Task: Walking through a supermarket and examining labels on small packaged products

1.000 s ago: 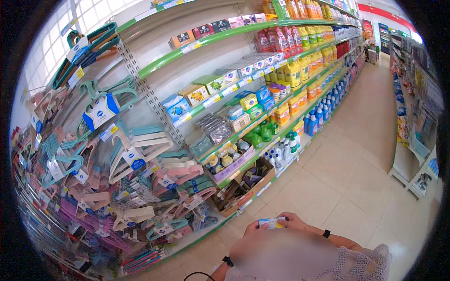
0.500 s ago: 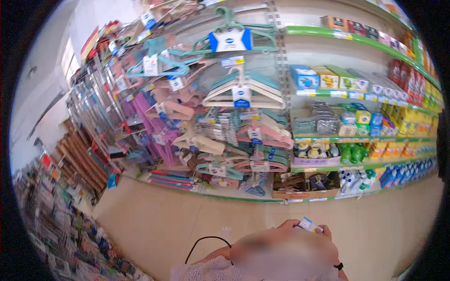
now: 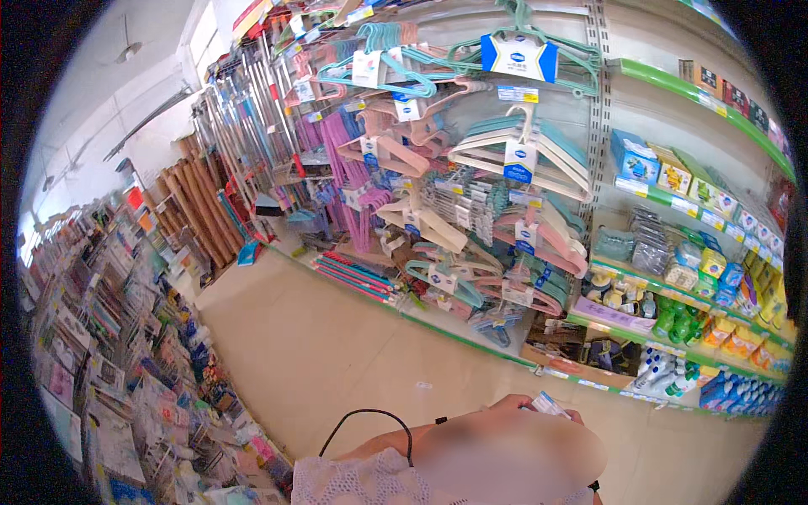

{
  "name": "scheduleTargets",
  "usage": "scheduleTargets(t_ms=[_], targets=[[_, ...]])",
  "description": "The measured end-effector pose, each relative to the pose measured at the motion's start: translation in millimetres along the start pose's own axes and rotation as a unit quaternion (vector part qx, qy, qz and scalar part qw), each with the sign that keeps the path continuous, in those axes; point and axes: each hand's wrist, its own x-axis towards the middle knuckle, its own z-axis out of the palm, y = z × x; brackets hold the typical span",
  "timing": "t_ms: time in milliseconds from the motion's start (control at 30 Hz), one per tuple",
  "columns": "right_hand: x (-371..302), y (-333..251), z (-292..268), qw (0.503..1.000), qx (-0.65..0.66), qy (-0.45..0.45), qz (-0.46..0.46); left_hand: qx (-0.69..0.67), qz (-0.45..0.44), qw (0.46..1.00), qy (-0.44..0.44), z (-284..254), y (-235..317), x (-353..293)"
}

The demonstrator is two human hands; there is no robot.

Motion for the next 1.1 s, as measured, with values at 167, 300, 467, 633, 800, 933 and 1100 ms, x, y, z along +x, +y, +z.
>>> scheduleTargets(t_ms=[167, 300, 467, 633, 800, 933, 1100], targets=[[12.1, 1.0, 4.4, 1.0, 0.007, -0.022, 0.013, -0.013, -0.003, 1.0, 0.014, -7.1, 1.1, -5.3], [18.0, 1.0, 7.3, 0.999, -0.002, -0.042, 0.017, -0.041, 0.006, 0.999, 0.033, -11.1, -3.3, -5.8], [19.4, 1.3, 6.6, 0.999, -0.015, -0.046, 0.02, -0.037, 0.014, 0.998, 0.052, -8.1, -5.0, -5.8], [27.2, 4.9, 5.5, 0.997, -0.029, -0.059, 0.03, -0.05, 0.014, 0.997, 0.061, -11.3, -13.3, -6.0], [37.0, 11.4, 5.1, 0.995, -0.055, -0.075, 0.039, -0.038, 0.034, 0.992, 0.113, -11.3, -4.8, -11.5], [46.7, 18.2, 7.0, 0.991, -0.082, -0.098, 0.048, -0.024, 0.054, 0.984, 0.166, -15.0, -9.8, -16.5], [51.9, 20.5, 9.2, 0.98, -0.121, -0.146, 0.06, -0.048, 0.072, 0.974, 0.21, -10.1, -19.9, -27.3]])
